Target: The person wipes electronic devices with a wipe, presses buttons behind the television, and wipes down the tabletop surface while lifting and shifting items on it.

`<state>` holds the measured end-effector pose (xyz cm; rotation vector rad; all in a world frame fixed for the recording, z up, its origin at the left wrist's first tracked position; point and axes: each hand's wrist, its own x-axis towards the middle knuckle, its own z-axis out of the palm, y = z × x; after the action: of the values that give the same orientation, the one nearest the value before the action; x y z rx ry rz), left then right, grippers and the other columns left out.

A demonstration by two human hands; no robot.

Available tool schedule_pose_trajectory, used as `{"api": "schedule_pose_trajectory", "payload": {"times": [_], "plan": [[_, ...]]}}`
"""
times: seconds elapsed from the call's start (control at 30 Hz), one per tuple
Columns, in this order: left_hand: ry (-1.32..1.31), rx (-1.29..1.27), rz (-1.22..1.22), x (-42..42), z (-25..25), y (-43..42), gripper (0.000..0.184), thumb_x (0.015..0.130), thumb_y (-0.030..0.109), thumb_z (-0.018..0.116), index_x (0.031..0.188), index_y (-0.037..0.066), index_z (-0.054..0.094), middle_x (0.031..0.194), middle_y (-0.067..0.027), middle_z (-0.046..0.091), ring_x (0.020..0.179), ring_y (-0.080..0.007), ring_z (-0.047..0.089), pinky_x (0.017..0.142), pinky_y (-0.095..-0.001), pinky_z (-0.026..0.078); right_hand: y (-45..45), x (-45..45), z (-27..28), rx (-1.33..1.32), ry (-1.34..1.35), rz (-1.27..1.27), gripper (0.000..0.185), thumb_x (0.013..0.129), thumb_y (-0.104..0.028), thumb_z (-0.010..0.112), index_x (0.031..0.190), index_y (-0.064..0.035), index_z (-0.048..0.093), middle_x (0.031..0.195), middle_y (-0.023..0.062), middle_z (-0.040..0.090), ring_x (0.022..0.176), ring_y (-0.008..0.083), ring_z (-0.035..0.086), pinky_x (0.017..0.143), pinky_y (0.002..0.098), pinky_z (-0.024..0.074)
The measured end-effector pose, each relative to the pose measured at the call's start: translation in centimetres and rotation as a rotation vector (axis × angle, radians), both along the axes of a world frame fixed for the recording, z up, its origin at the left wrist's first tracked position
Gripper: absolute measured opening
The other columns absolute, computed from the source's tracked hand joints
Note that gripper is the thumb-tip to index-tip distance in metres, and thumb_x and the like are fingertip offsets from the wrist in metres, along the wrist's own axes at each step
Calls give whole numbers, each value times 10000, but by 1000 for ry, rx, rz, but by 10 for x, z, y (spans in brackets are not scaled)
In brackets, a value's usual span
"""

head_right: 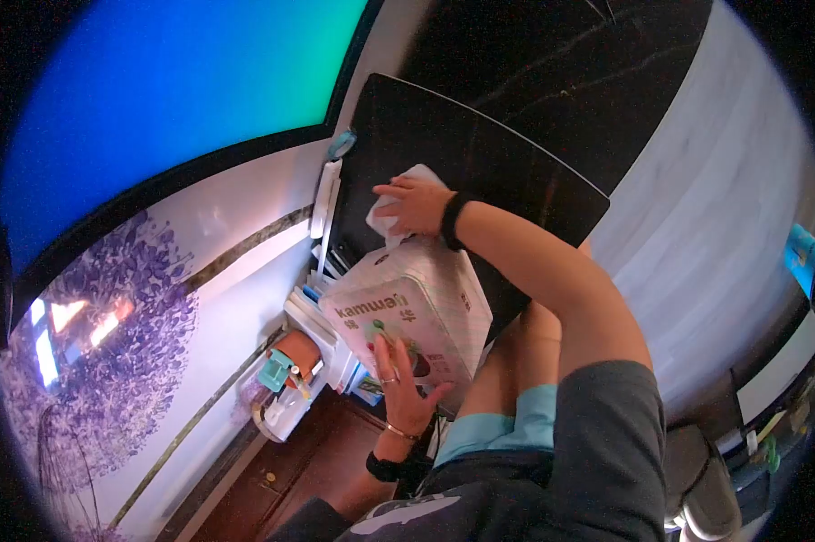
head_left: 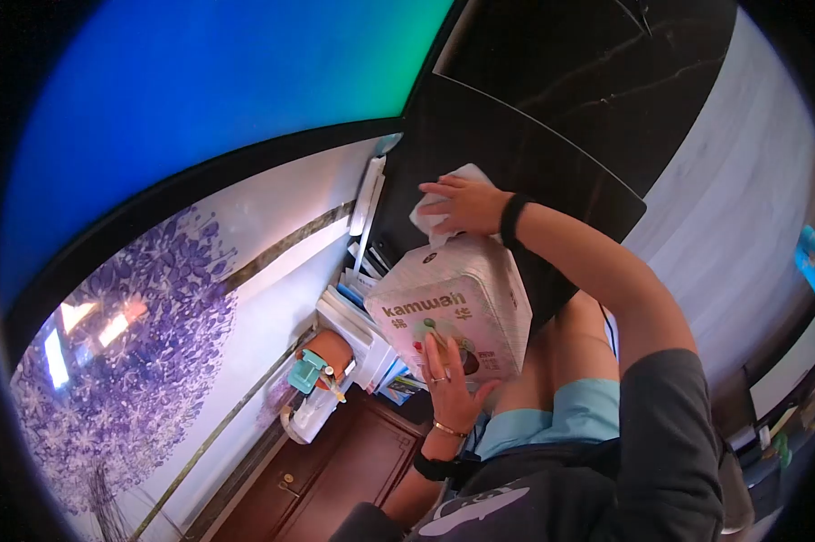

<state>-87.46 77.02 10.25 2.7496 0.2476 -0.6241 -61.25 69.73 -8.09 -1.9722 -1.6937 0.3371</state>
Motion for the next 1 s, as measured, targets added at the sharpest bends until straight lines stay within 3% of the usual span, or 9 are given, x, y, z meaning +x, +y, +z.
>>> {"api": "schedule_pose_trajectory", "payload": {"times": [0.13,0.2,0.27,0.33,0.53,0.67,0.9,0.97,1.0], "plan": [[-16,-15,-62,-3,-2,3,1038,687,540,672,1396,-9,149,1442,-292,48,1325,-467,92,1062,-536,129,59,-8,-12,-43,-35,48,362,746,-229,607,1071,-389,618,1363,-62,409,1351,292,194,1097,459,173],[-28,-31,-81,-3,-4,2,1068,665,510,706,1399,-8,127,1442,-296,35,1322,-484,76,1060,-547,122,70,-11,-14,37,-36,34,450,665,-218,690,1091,-335,602,1388,-37,372,1353,294,181,1096,454,191],[78,35,-72,-7,-6,0,1114,612,413,758,1397,-14,93,1433,-320,1,1309,-521,47,1059,-562,103,67,-9,-13,11,-10,17,457,700,-199,660,1132,-328,583,1396,-37,363,1354,288,182,1100,452,180],[80,64,-68,-11,-10,-4,1112,593,342,768,1392,-23,88,1427,-332,-9,1305,-529,39,1062,-561,96,58,-1,-6,20,-72,-281,407,799,-228,553,1189,-348,551,1396,-59,371,1364,258,172,1111,452,136],[47,78,-48,-4,-13,-2,1095,561,218,784,1384,-36,108,1420,-345,-11,1312,-521,37,1044,-583,116,-16,29,4,-127,-27,-645,562,774,-186,604,1308,-252,440,1434,-26,311,1364,261,167,1112,445,153],[34,92,18,26,-8,-2,1118,553,191,797,1399,-20,96,1434,-322,-10,1322,-498,59,1026,-597,156,-80,26,8,-188,7,-859,548,851,-101,483,1375,-180,342,1467,2,243,1370,254,148,1115,431,143],[-87,74,66,77,-15,9,1126,592,181,797,1409,-22,50,1448,-293,-20,1336,-469,11,1082,-521,90,-170,-50,22,-274,60,-1123,525,878,-179,491,1375,-139,326,1457,40,259,1336,245,231,1094,437,167],[-125,110,84,91,-14,3,1099,618,197,794,1409,-17,61,1448,-292,-6,1340,-452,32,1083,-514,97,-190,-66,17,-274,-1,-1196,490,883,-147,498,1352,-123,361,1415,56,333,1272,264,341,1034,408,292],[-121,97,87,95,-14,0,1099,618,197,794,1409,-17,61,1448,-292,-6,1340,-452,32,1083,-514,97,-202,-71,10,-288,-6,-1193,490,883,-147,498,1352,-123,361,1415,56,333,1272,264,341,1034,408,292]]}}
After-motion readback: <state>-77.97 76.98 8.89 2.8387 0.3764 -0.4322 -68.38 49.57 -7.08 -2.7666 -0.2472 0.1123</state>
